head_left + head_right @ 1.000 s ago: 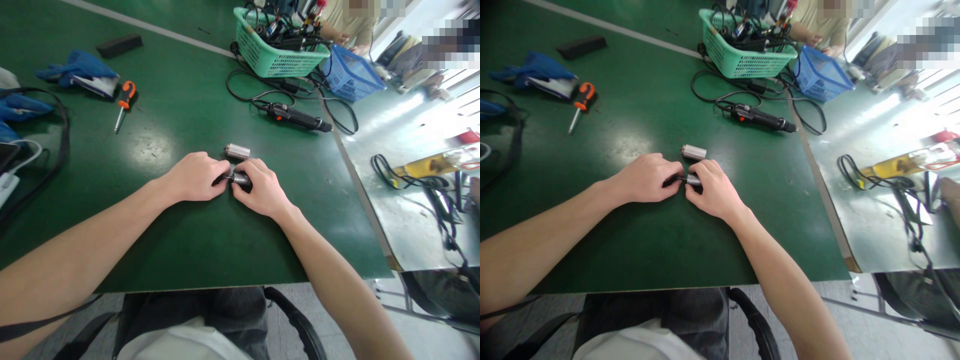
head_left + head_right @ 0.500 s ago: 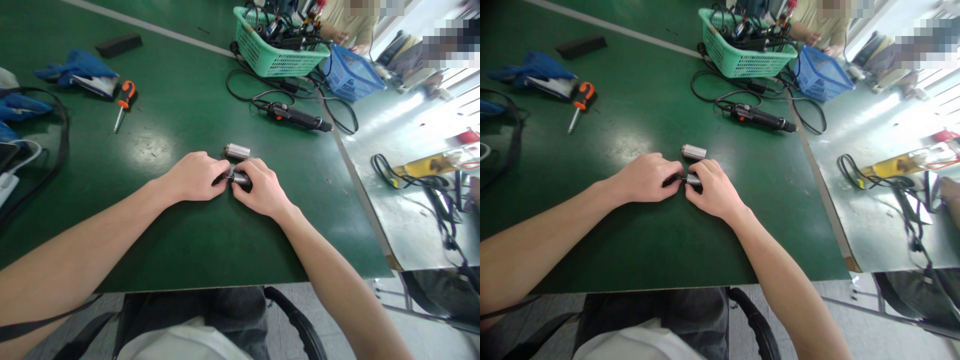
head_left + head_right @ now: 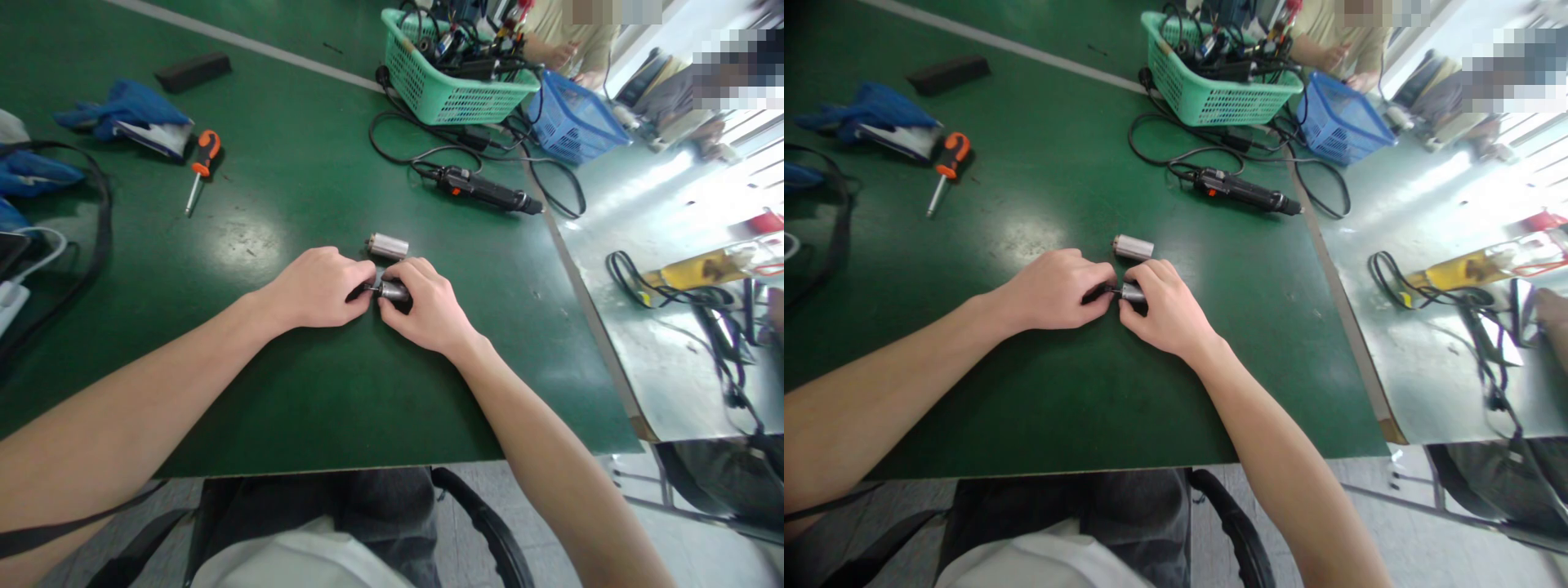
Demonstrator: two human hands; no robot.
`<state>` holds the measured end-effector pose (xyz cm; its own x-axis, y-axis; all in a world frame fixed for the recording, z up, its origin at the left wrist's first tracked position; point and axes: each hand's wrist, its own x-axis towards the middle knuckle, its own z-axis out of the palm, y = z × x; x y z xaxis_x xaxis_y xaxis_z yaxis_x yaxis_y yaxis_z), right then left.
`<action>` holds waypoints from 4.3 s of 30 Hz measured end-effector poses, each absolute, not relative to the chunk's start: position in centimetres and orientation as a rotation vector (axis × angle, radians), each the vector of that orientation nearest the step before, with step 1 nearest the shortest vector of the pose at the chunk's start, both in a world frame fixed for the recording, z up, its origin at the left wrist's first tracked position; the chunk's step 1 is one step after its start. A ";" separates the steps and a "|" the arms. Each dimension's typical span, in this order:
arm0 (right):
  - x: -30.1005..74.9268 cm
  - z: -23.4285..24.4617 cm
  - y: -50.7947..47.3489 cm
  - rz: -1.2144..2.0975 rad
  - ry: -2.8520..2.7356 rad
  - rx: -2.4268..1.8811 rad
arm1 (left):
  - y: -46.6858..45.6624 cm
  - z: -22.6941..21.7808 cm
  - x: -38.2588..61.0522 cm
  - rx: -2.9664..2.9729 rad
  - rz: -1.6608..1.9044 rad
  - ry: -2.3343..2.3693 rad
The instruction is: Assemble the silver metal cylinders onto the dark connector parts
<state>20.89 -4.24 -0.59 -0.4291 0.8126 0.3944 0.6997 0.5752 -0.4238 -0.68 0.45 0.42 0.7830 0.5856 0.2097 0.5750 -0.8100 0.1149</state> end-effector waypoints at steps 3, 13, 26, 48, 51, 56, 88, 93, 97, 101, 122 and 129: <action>20.8 -0.6 -4.3 0.265 -2.238 -1.205 | 0.5 0.4 -0.7 2.927 0.373 0.955; 20.8 -0.7 -4.2 0.277 -2.237 -1.212 | 0.4 0.3 -0.8 2.943 0.379 0.958; 20.9 -0.6 -4.3 0.282 -2.243 -1.207 | 0.4 0.5 -0.7 2.947 0.404 0.924; 20.9 -0.7 -4.1 0.278 -2.237 -1.217 | 0.5 0.4 -0.8 2.958 0.371 0.949; 20.9 -0.7 -4.2 0.269 -2.236 -1.217 | 0.5 0.4 -0.8 2.959 0.368 0.952; 20.8 -0.2 -4.7 0.248 -2.315 -1.164 | 0.4 0.3 -0.7 2.946 0.378 1.015; 38.6 2.8 -5.7 -0.377 -1.992 -2.108 | 0.1 0.3 -2.0 2.905 0.401 1.049; 28.5 3.5 -4.1 -0.294 -2.058 -1.780 | 0.2 -0.1 -2.0 2.892 0.478 1.040; 20.4 2.0 -0.3 -0.119 -2.327 -1.469 | 0.2 -0.1 -1.9 2.890 0.580 1.065; 17.9 1.5 1.3 0.003 -2.432 -1.434 | 0.0 0.3 -1.8 2.860 0.628 1.096; 20.9 0.1 -5.5 0.279 -2.271 -1.195 | 0.0 0.9 -1.1 2.844 0.387 1.013; 21.0 0.0 -5.4 0.287 -2.263 -1.199 | 0.1 0.7 -0.9 2.842 0.365 1.050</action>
